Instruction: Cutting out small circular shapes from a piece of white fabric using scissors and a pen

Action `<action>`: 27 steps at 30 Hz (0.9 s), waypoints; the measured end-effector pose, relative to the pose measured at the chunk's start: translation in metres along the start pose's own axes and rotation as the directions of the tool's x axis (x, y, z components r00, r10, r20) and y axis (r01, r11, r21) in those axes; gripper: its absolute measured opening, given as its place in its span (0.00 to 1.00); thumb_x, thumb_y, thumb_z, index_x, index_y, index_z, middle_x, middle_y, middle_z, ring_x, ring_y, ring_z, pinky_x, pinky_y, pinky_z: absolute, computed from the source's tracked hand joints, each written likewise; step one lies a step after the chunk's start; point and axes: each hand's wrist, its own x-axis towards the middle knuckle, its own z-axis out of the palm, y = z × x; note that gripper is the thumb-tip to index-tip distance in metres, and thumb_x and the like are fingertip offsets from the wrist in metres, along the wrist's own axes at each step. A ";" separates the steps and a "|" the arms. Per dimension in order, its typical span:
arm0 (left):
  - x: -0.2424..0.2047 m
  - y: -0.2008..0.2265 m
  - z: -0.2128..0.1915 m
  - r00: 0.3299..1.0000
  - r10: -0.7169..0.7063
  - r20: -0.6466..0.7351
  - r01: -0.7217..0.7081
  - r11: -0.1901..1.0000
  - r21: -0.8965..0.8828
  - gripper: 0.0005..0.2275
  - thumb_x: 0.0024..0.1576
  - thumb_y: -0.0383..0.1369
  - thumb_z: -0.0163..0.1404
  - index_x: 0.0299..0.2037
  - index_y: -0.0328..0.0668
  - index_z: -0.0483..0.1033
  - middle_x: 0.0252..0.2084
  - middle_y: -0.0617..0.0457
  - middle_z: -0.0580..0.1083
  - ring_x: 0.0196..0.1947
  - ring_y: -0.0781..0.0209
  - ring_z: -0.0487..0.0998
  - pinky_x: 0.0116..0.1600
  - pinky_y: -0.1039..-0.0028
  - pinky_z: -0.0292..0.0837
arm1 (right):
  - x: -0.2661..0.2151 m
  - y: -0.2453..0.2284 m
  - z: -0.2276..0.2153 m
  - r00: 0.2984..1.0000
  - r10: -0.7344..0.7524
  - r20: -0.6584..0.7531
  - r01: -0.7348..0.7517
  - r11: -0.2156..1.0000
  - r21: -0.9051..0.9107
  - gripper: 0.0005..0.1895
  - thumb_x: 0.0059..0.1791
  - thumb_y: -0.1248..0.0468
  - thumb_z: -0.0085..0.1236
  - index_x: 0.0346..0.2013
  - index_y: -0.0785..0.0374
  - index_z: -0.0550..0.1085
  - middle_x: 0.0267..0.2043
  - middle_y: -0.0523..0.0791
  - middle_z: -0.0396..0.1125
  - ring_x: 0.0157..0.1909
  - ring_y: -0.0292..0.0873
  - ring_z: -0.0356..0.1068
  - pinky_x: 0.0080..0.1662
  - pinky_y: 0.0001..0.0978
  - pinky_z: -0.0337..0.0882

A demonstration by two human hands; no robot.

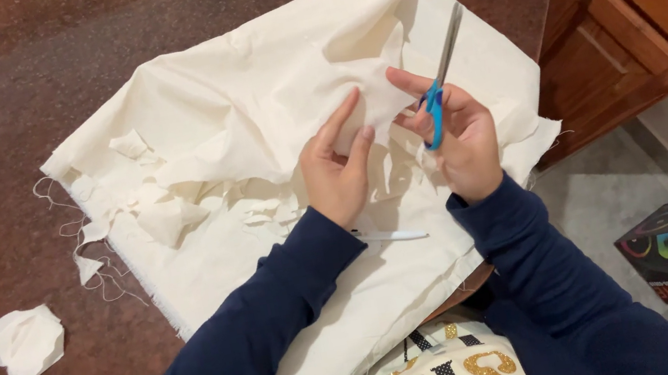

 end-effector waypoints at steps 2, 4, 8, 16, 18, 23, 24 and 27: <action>-0.002 -0.001 -0.003 1.000 -0.030 -0.001 0.030 0.998 -0.063 0.22 0.59 0.23 0.56 0.64 0.48 0.72 0.56 0.42 0.75 0.61 0.59 0.71 0.64 0.66 0.70 | -0.007 -0.016 0.001 1.000 0.016 -0.007 -0.016 0.999 -0.035 0.14 0.50 0.62 0.64 0.34 0.68 0.68 0.61 0.64 0.66 0.49 0.53 0.76 0.51 0.43 0.80; 0.000 -0.003 -0.005 0.998 -0.060 0.003 0.060 0.990 -0.129 0.23 0.59 0.22 0.55 0.65 0.47 0.70 0.59 0.44 0.73 0.62 0.63 0.68 0.66 0.67 0.68 | -0.018 -0.033 0.001 0.999 0.028 -0.017 -0.030 0.997 -0.071 0.13 0.51 0.63 0.61 0.37 0.69 0.66 0.59 0.67 0.66 0.50 0.64 0.76 0.48 0.49 0.81; 0.002 -0.004 -0.007 0.994 -0.079 0.081 0.090 0.987 -0.134 0.21 0.61 0.22 0.51 0.66 0.46 0.69 0.63 0.45 0.71 0.66 0.57 0.67 0.71 0.64 0.62 | -0.056 -0.053 -0.011 0.970 0.229 -0.082 -0.243 0.903 -0.353 0.13 0.50 0.63 0.63 0.35 0.70 0.71 0.29 0.53 0.72 0.26 0.41 0.74 0.33 0.30 0.78; -0.004 0.007 -0.010 0.989 -0.099 0.112 0.108 0.991 -0.080 0.23 0.60 0.23 0.50 0.67 0.48 0.69 0.61 0.45 0.72 0.67 0.57 0.67 0.72 0.63 0.60 | -0.085 -0.030 -0.023 0.918 0.396 -0.002 -0.388 0.898 -0.208 0.14 0.48 0.65 0.64 0.28 0.75 0.73 0.24 0.59 0.71 0.16 0.43 0.70 0.21 0.36 0.76; -0.004 0.014 -0.012 0.990 -0.070 0.122 0.083 0.991 -0.106 0.22 0.58 0.21 0.53 0.64 0.44 0.71 0.63 0.47 0.73 0.67 0.54 0.68 0.72 0.66 0.60 | -0.085 -0.031 -0.017 0.919 0.393 0.026 -0.380 0.901 -0.210 0.15 0.48 0.62 0.64 0.27 0.73 0.74 0.24 0.56 0.72 0.18 0.42 0.72 0.23 0.34 0.77; -0.001 0.014 -0.011 0.991 -0.044 0.127 0.056 0.994 -0.096 0.22 0.58 0.22 0.55 0.63 0.43 0.72 0.63 0.47 0.73 0.67 0.55 0.69 0.71 0.66 0.62 | -0.089 -0.037 -0.006 0.941 0.329 0.083 -0.305 0.928 -0.216 0.16 0.49 0.61 0.63 0.26 0.74 0.75 0.31 0.58 0.73 0.24 0.44 0.74 0.31 0.35 0.77; -0.001 0.014 -0.010 0.992 -0.037 0.124 0.049 0.994 -0.097 0.22 0.58 0.22 0.55 0.63 0.43 0.72 0.63 0.47 0.73 0.67 0.55 0.69 0.71 0.66 0.62 | -0.089 -0.040 -0.002 0.962 0.260 0.080 -0.236 0.945 -0.225 0.18 0.50 0.58 0.61 0.27 0.73 0.75 0.36 0.59 0.74 0.29 0.45 0.75 0.36 0.37 0.77; -0.001 0.012 -0.009 0.993 -0.023 0.116 0.034 0.995 -0.092 0.22 0.57 0.21 0.55 0.63 0.41 0.72 0.63 0.47 0.73 0.67 0.55 0.68 0.71 0.66 0.62 | -0.078 -0.058 0.012 0.992 0.110 0.064 -0.084 0.942 -0.324 0.21 0.51 0.49 0.59 0.30 0.66 0.75 0.58 0.53 0.70 0.42 0.37 0.70 0.47 0.27 0.68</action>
